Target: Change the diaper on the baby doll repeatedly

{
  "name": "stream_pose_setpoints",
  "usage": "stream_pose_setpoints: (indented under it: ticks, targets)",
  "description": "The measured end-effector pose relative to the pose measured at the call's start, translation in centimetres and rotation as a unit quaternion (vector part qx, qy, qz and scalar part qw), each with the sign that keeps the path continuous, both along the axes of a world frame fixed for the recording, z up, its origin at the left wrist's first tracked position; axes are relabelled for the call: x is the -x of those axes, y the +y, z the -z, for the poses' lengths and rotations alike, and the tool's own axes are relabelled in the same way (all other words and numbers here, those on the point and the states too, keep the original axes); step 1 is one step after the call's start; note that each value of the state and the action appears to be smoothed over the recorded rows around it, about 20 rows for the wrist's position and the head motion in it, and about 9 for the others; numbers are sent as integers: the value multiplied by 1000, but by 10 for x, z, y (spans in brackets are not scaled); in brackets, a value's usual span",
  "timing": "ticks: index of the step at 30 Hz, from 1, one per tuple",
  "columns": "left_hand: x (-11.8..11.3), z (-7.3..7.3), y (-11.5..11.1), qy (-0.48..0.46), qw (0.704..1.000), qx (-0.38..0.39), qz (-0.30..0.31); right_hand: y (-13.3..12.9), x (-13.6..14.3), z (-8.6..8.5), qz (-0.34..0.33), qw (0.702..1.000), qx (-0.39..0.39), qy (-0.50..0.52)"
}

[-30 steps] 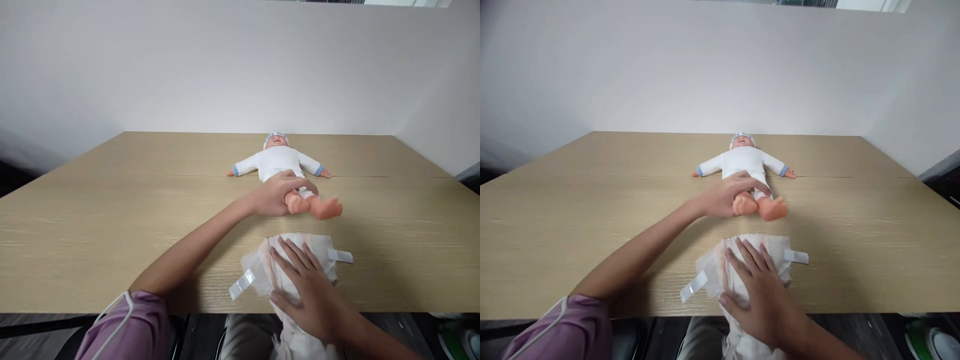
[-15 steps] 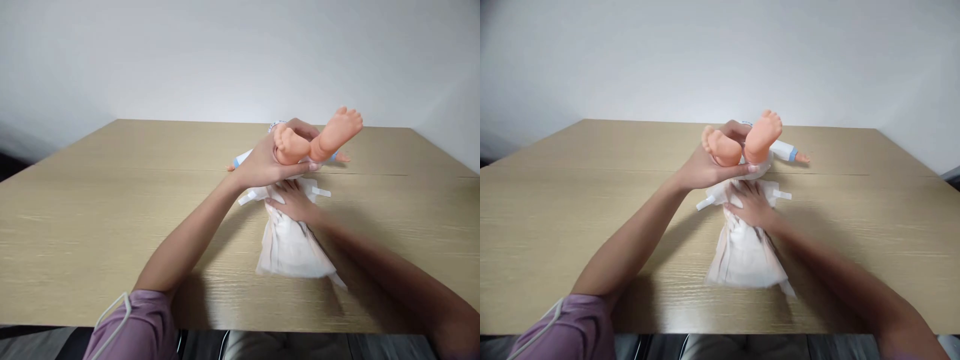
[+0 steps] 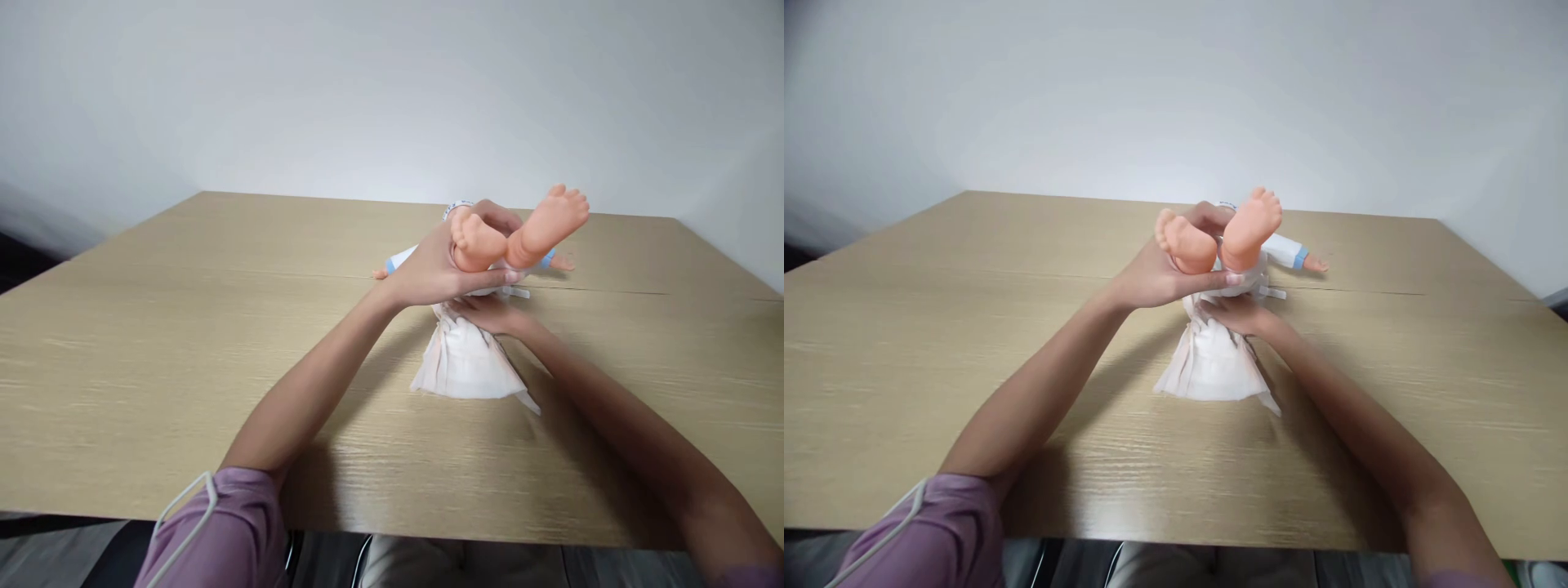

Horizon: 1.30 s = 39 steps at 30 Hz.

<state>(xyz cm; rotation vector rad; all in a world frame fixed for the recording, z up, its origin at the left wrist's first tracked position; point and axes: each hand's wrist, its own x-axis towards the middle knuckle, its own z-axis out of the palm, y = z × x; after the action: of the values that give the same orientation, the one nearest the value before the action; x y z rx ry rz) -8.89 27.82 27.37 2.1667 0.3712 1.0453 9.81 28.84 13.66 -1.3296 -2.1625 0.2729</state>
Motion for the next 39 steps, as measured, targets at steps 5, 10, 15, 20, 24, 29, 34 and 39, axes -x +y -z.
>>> stream_pose_setpoints:
  ticks: [5, 10, 15, 20, 24, 29, 34, 39]
  targets:
    - [-2, 5, -7, 20, 1000, 8, 5, -60, -41, -20, -29, 999, 33, -15]
    - [-3, 22, -19, 54, 998, 21, 8, -100, -45, -36, 96, 988, -78, 93]
    - [10, 33, -33, 77, 997, -6, 21, -104, -46, -45, -50, 988, -112, 89]
    - [59, 63, -32, 149, 985, -71, 48, -104, -87, -31, -151, 981, -120, 24]
    - [95, 100, -30, 201, 971, -110, 63, -102, -111, -3, -200, 959, -176, -91]
    - [105, 111, -37, 252, 960, -113, 49, -106, -109, 8, -196, 954, -183, -135]
    - [106, 103, -41, 283, 953, -98, 38, -111, -108, 1, -190, 967, -125, -115]
    - [105, 100, -43, 281, 957, -69, 34, -111, -109, -14, -191, 980, -29, -37]
